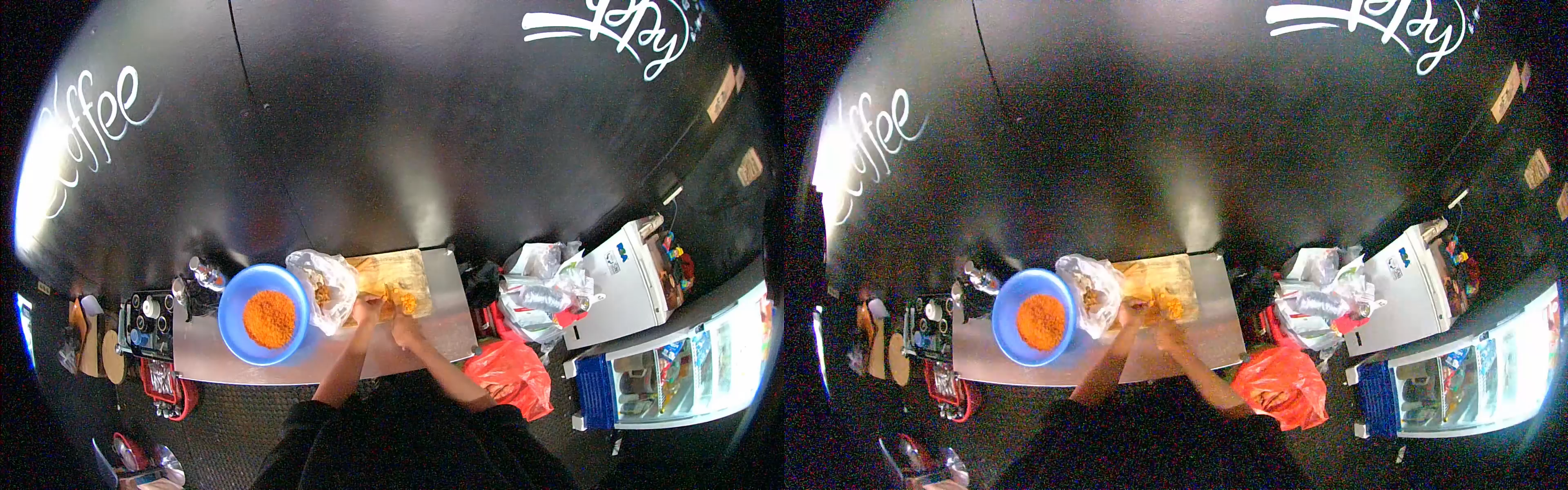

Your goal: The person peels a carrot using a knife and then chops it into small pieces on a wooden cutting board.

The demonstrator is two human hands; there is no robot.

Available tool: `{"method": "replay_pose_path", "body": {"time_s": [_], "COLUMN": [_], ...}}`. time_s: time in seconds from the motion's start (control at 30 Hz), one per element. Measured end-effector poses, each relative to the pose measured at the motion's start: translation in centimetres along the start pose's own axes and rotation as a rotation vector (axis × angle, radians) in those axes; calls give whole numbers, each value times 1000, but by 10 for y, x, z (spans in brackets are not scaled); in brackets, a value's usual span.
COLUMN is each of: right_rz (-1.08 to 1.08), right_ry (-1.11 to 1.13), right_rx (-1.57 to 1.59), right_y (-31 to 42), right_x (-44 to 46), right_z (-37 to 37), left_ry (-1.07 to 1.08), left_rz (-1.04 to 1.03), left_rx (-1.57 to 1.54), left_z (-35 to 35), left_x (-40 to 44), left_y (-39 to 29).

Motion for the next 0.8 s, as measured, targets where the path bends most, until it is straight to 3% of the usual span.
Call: {"method": "replay_pose_path", "body": {"time_s": [0.07,0.17,0.3,0.4,0.5,0.57,0.67,0.7,0.77,0.8], "right_rz": [37,73,41,-29,-38,109,180,178,-5,-5], "right_ry": [-353,-346,-335,-132,-268,-447,-626,-624,-189,-188], "right_rx": [-270,-199,-74,42,-7,-207,-259,-261,81,81], "right_y": [-6,-6,-13,-5,-6,3,-11,-11,-8,-10], "right_x": [-6,-5,17,11,2,-9,8,9,18,20], "right_z": [-23,-24,-14,-10,-35,-33,-46,-36,-16,-22], "left_ry": [-7,10,0,-76,-2,-38,-69,-65,-89,-112], "left_rz": [4,-3,24,-124,-4,-48,-88,-78,-87,-96], "left_rx": [35,96,192,231,167,151,125,112,85,59], "left_z": [24,43,32,41,42,40,42,41,34,33], "left_x": [-12,-18,-15,-19,-20,-22,-19,-20,-18,-17], "left_y": [-42,-76,-58,-73,-75,-75,-76,-76,-62,-58]}}
Point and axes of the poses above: each hand's wrist, its own x-axis towards the middle knuckle, its own z-axis out of the back of the hand, y = z × x, the point moved 4 cm from there along x, towards the middle knuckle, and after that the axes turned 14 degrees about -y, right-handed, at the moved point
